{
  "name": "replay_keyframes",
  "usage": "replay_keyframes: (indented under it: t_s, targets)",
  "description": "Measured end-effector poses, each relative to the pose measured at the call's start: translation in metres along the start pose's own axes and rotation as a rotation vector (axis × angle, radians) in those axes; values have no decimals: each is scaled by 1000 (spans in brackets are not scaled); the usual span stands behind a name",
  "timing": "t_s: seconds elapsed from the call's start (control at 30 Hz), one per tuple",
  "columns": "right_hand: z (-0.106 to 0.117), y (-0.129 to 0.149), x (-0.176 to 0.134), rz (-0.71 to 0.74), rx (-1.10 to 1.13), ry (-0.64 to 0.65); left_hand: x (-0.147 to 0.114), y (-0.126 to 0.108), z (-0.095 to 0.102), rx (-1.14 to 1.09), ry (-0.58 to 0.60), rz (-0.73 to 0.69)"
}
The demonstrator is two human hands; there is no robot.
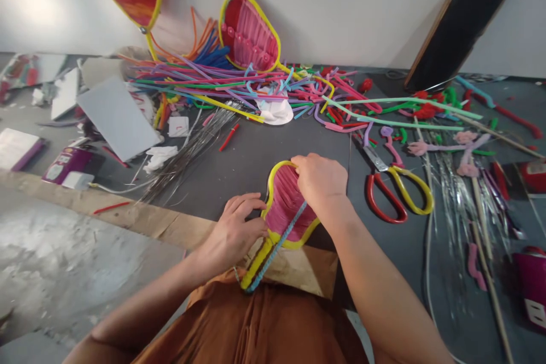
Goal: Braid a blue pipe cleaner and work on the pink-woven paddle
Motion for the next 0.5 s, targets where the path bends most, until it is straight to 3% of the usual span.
replay_keyframes:
  t_s: [0.5]
  targets:
    - [0,-2,1,13,51,31,-1,2,9,9,54,255]
Point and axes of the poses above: each hand's wrist, its own x-axis towards the middle knuckle, its own z-axis out of the back of the hand, y = z × x, the point moved 7 cm from there along x, towards the middle knuckle, and after that the axes turned 12 degrees about x, right-handed, at the moved point
